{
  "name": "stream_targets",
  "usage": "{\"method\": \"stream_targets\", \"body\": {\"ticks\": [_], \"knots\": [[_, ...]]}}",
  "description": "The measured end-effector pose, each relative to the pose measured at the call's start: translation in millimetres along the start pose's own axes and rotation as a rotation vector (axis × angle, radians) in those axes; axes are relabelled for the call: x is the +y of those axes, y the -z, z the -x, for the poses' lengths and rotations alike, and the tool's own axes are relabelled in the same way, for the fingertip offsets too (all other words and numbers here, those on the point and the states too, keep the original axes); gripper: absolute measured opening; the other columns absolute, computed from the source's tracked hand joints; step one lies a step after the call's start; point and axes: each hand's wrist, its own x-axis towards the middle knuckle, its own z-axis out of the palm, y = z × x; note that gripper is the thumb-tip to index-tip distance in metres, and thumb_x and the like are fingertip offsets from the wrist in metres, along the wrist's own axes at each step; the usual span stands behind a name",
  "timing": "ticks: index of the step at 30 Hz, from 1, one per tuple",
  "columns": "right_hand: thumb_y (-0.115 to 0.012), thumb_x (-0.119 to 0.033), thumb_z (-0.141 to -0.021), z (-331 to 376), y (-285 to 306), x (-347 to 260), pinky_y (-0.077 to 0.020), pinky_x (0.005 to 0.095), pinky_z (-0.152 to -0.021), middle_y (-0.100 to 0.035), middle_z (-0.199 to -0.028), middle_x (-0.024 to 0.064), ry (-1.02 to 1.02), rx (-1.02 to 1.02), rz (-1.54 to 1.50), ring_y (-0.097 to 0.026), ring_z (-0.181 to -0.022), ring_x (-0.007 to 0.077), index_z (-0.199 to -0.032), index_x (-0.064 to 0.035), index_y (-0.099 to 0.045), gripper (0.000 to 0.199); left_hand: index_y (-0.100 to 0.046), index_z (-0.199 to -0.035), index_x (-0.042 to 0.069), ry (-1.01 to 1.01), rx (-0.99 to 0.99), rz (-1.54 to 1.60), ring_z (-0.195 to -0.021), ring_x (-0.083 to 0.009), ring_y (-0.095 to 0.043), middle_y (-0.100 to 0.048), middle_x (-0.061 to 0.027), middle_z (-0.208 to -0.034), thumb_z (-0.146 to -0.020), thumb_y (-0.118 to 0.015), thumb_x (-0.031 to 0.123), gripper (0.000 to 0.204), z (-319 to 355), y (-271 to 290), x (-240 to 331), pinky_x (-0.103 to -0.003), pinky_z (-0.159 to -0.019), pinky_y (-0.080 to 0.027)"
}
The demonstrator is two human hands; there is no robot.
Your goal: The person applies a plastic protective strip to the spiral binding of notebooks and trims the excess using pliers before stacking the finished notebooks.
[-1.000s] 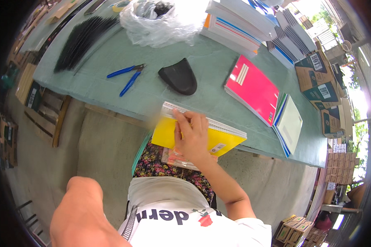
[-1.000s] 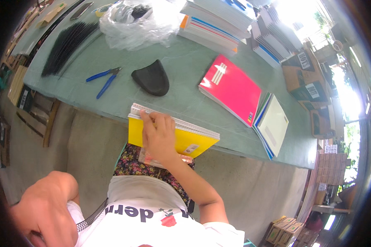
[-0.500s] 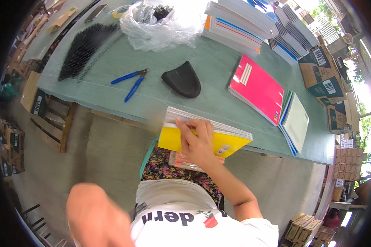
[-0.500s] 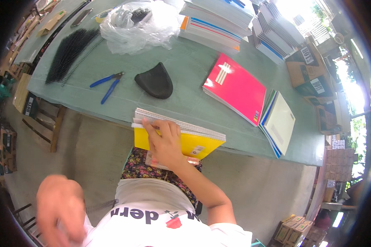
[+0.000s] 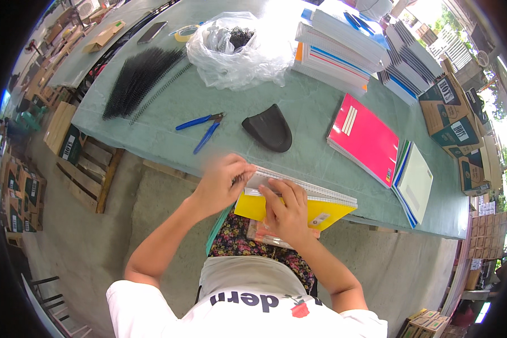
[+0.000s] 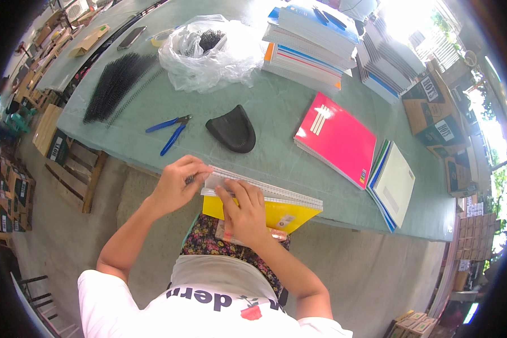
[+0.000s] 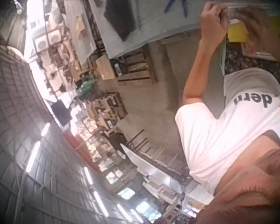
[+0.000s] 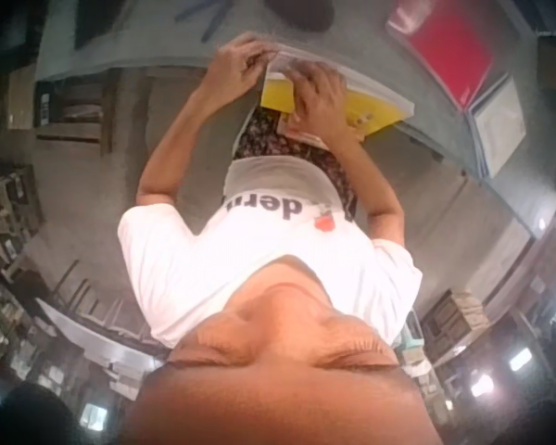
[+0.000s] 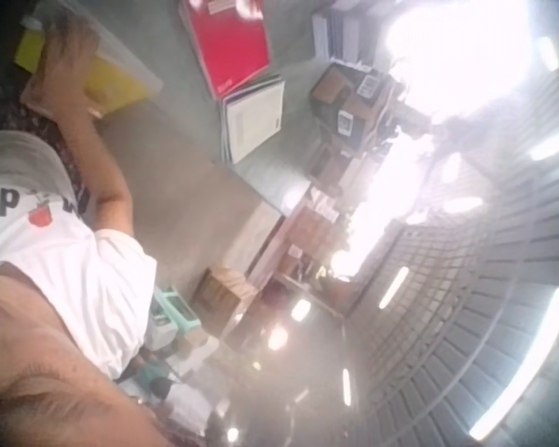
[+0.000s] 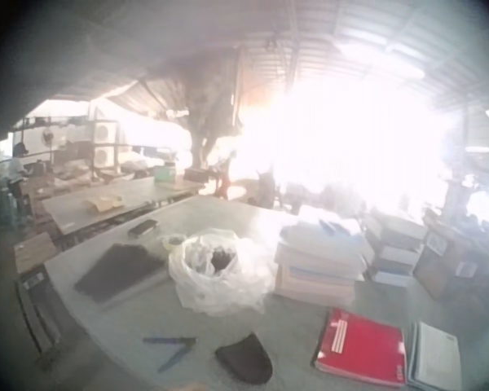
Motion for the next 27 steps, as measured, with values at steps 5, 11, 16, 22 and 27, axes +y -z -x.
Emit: {"method": "stream_targets", "body": {"ticks": [5,11,16,22,27], "knots": [[-0.062,-0.011,-0.064,7.0,7.4,-6.8,-0.0389,0.0388,-0.083,-0.053,-0.115,0.0087,0.026,-0.058,0.011,-0.051,-0.101,0.0266,-0.108,-0.0081,-0.060,0.045,-0.064,-0.089,0.002,-0.039,-0.019,-0.055,-0.069,-0.0220,-0.058,-0.059,-0.0114,-0.083,-0.077,-0.063,0.004,0.012,17.0,5.9,12.9,-0.030,-0.061,-0.048],[-0.062,-0.012,-0.063,11.2,10.5,-8.3,-0.0392,0.0374,-0.082,-0.055,-0.114,0.0048,0.056,-0.060,-0.041,-0.052,-0.100,0.0249,-0.106,-0.0084,-0.061,0.043,-0.067,-0.083,0.002,0.264,-0.312,0.259,-0.066,-0.0158,-0.057,-0.062,-0.0074,-0.073,-0.074,-0.071,0.016,0.017,-5.6,15.2,4.3,-0.028,-0.062,-0.046],[-0.064,-0.007,-0.061,7.4,13.2,-9.1,-0.0410,0.0371,-0.080,-0.058,-0.112,0.0028,0.070,-0.031,-0.025,-0.053,-0.095,0.0255,-0.101,-0.0091,-0.065,0.040,-0.069,-0.083,0.001,0.597,-0.595,0.410,-0.062,-0.0100,-0.056,-0.063,-0.0045,-0.069,-0.071,-0.075,0.030,0.031,-28.2,22.2,0.2,-0.025,-0.054,-0.041],[-0.064,-0.006,-0.061,9.9,11.5,-7.8,-0.0417,0.0356,-0.080,-0.059,-0.111,0.0023,0.106,-0.014,-0.020,-0.052,-0.095,0.0254,-0.098,-0.0089,-0.066,0.037,-0.069,-0.081,0.001,0.578,-0.669,0.379,-0.057,-0.0092,-0.054,-0.061,-0.0037,-0.064,-0.072,-0.073,0.027,0.027,-30.5,19.2,-1.3,-0.025,-0.050,-0.039],[-0.064,-0.004,-0.062,9.3,14.0,-5.5,-0.0425,0.0351,-0.080,-0.061,-0.107,0.0018,0.129,-0.016,-0.026,-0.052,-0.095,0.0257,-0.097,-0.0090,-0.067,0.035,-0.070,-0.081,0.002,0.575,-0.664,0.333,-0.056,-0.0101,-0.054,-0.061,-0.0038,-0.063,-0.073,-0.072,0.024,0.023,-33.2,18.9,-1.6,-0.025,-0.050,-0.040]]}}
